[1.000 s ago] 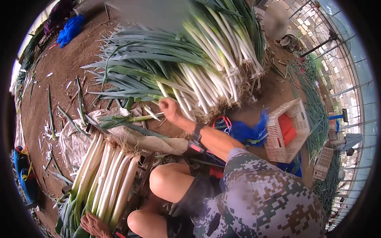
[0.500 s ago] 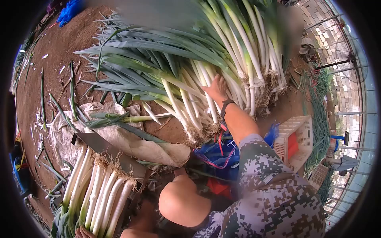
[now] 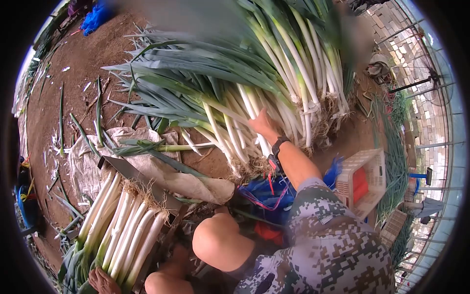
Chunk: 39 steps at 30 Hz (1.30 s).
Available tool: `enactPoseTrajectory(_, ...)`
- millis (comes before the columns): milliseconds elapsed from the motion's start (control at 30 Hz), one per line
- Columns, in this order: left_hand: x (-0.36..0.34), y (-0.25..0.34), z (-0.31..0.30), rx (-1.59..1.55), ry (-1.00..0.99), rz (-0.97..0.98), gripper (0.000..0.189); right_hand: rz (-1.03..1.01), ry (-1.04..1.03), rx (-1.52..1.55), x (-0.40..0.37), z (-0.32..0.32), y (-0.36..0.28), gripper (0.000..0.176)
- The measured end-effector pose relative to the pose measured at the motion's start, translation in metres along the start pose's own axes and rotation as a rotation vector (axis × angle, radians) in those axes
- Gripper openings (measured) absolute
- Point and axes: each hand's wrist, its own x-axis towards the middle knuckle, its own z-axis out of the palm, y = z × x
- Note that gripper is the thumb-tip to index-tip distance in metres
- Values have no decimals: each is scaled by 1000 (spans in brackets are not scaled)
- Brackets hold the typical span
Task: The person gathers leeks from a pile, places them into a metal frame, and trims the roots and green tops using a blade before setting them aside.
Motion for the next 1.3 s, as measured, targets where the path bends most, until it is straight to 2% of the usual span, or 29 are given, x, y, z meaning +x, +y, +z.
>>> enactPoseTrajectory(67, 5, 13, -8, -74, 40, -44, 30, 24, -75, -20, -40, -20, -16, 73)
enactPoseTrajectory(100, 7, 18, -13, -102, 48, -65, 30, -76, -21, 4, -30, 9, 15, 84)
enactPoseTrajectory(167, 10, 35, -33, -128, 31, -107, 28, -47, -112, 13, -60, 10, 25, 87)
enactPoseTrajectory(267, 11, 39, -28, -159, 106, -118, 27, -107, -211, 28, -132, 10, 53, 78)
enactPoseTrajectory(300, 11, 40, -30, -144, 36, -139, 25, -110, -271, 77, -156, 12, 71, 76)
enactPoseTrajectory(333, 12, 44, -37, -158, -12, -156, 25, -131, -246, 113, -179, 19, 91, 79)
enactPoseTrajectory(367, 13, 45, -39, -172, -10, -161, 25, -65, -330, 51, -204, 10, 100, 78)
enactPoseTrajectory(533, 16, 53, -46, -214, -5, -188, 25, -122, -393, -40, -279, -45, 178, 74)
enactPoseTrajectory(567, 16, 54, -41, -210, 34, -193, 25, -61, -451, 33, -301, -83, 161, 71)
enactPoseTrajectory(600, 17, 55, -47, -215, 27, -206, 25, -144, -386, -80, -301, -83, 193, 66)
enactPoseTrajectory(767, 17, 55, -44, -204, 60, -195, 28, -257, -421, -17, -359, -162, 224, 52)
enactPoseTrajectory(800, 16, 56, -44, -212, 106, -180, 29, -378, -460, 75, -362, -167, 245, 45)
enactPoseTrajectory(867, 17, 58, -47, -214, 133, -204, 29, -189, -692, 464, -407, -201, 213, 36)
enactPoseTrajectory(900, 15, 57, -50, -183, 147, -176, 29, -139, -755, 491, -425, -215, 207, 38)
enactPoseTrajectory(933, 15, 58, -51, -197, 134, -176, 30, -13, -785, 672, -451, -229, 193, 48)
enactPoseTrajectory(967, 14, 58, -51, -210, 136, -174, 30, 50, -816, 719, -469, -240, 190, 57)
enactPoseTrajectory(1033, 16, 58, -51, -242, 93, -187, 34, 78, -878, 823, -503, -261, 181, 64)
enactPoseTrajectory(1200, 19, 61, -52, -235, 42, -219, 36, -100, -832, 893, -561, -299, 140, 79)
enactPoseTrajectory(1300, 21, 62, -37, -237, 132, -222, 36, -317, -733, 833, -565, -306, 110, 83)
